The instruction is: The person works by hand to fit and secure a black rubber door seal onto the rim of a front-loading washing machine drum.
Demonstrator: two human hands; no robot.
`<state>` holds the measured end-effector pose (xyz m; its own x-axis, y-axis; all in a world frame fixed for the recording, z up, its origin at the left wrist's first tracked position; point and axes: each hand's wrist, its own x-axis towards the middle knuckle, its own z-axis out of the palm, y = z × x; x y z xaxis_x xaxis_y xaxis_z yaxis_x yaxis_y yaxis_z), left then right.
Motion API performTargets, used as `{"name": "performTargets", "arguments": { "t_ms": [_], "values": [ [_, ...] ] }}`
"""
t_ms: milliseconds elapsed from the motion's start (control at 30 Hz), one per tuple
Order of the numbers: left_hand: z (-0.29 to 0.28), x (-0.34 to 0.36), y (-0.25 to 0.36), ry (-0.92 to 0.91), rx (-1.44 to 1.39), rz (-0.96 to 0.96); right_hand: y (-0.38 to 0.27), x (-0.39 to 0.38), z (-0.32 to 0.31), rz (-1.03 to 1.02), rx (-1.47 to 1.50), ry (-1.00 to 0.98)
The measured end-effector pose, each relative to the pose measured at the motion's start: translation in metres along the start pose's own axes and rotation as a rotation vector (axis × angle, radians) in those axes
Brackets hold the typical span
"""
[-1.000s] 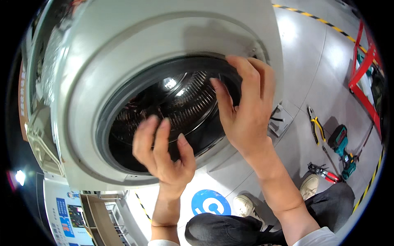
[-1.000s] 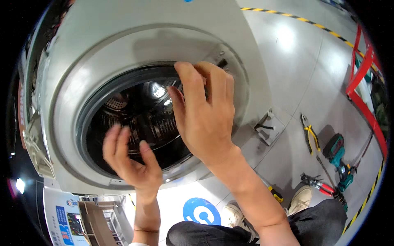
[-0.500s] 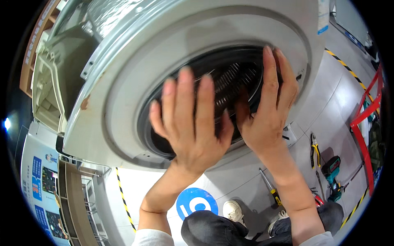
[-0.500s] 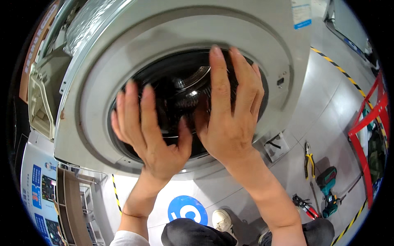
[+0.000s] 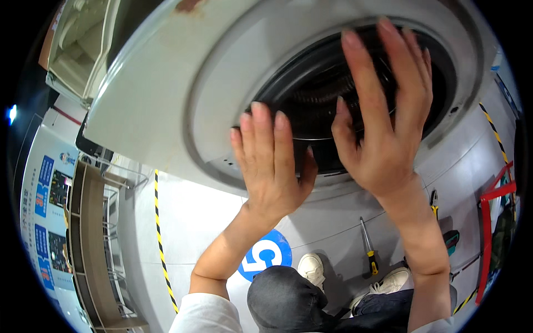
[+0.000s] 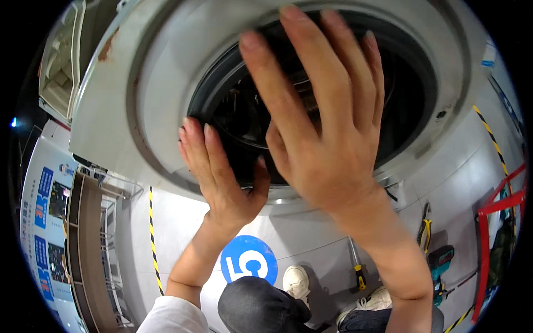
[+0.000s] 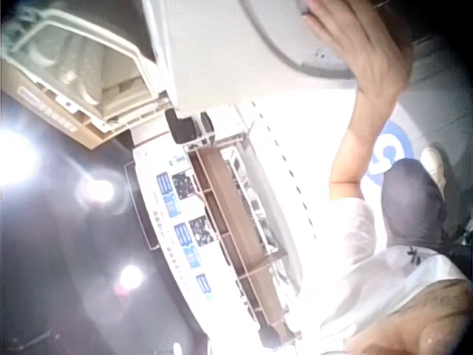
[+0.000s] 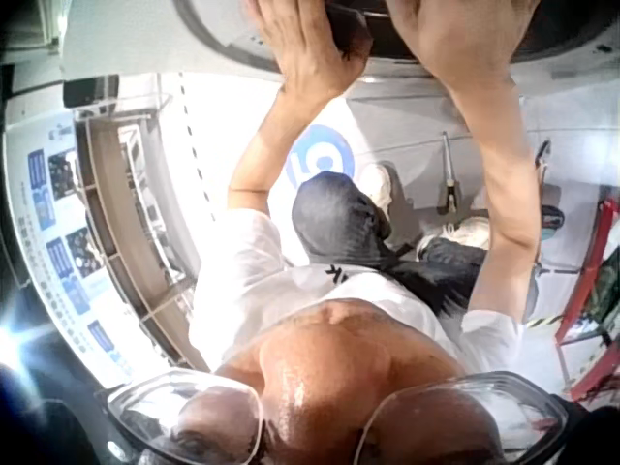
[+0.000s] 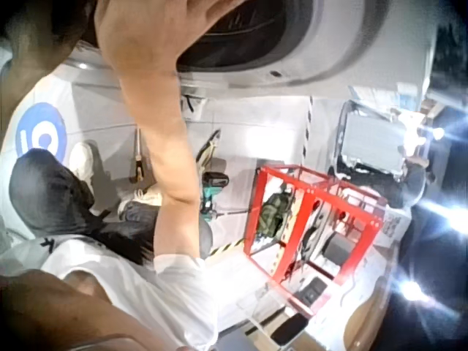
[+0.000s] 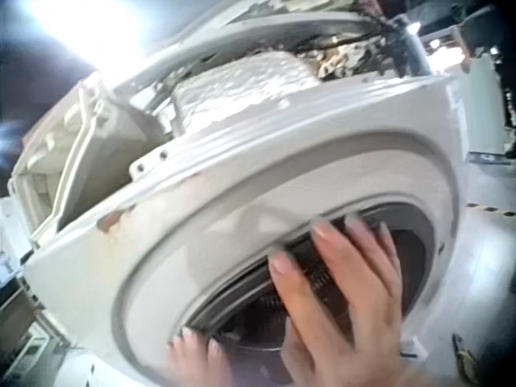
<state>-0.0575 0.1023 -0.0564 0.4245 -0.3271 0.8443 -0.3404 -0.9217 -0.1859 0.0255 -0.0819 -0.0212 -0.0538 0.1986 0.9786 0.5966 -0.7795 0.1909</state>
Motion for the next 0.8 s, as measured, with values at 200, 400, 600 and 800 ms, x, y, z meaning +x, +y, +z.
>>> {"name": "performTargets", "arguments": {
  "t_ms": [200, 400, 600, 800],
  "values": [
    [0.001, -0.002, -0.006, 0.074, -0.074, -0.045, -0.012, -0.004, -0.005, 0.035, 0.123, -0.038],
    [-0.030, -0.077, -0.008, 0.092, -0.194, -0.384, -0.074, -0.046, -0.021, 0.521, 0.659, -0.330],
    [-0.014, -0.095, 0.012, 0.080, -0.618, -0.901, -0.118, -0.081, 0.005, 0.593, 0.902, -0.674],
    [-0.018, -0.087, 0.010, 0.053, -0.643, -1.017, -0.115, -0.101, 0.009, 0.751, 1.000, -0.721]
  ]
}}
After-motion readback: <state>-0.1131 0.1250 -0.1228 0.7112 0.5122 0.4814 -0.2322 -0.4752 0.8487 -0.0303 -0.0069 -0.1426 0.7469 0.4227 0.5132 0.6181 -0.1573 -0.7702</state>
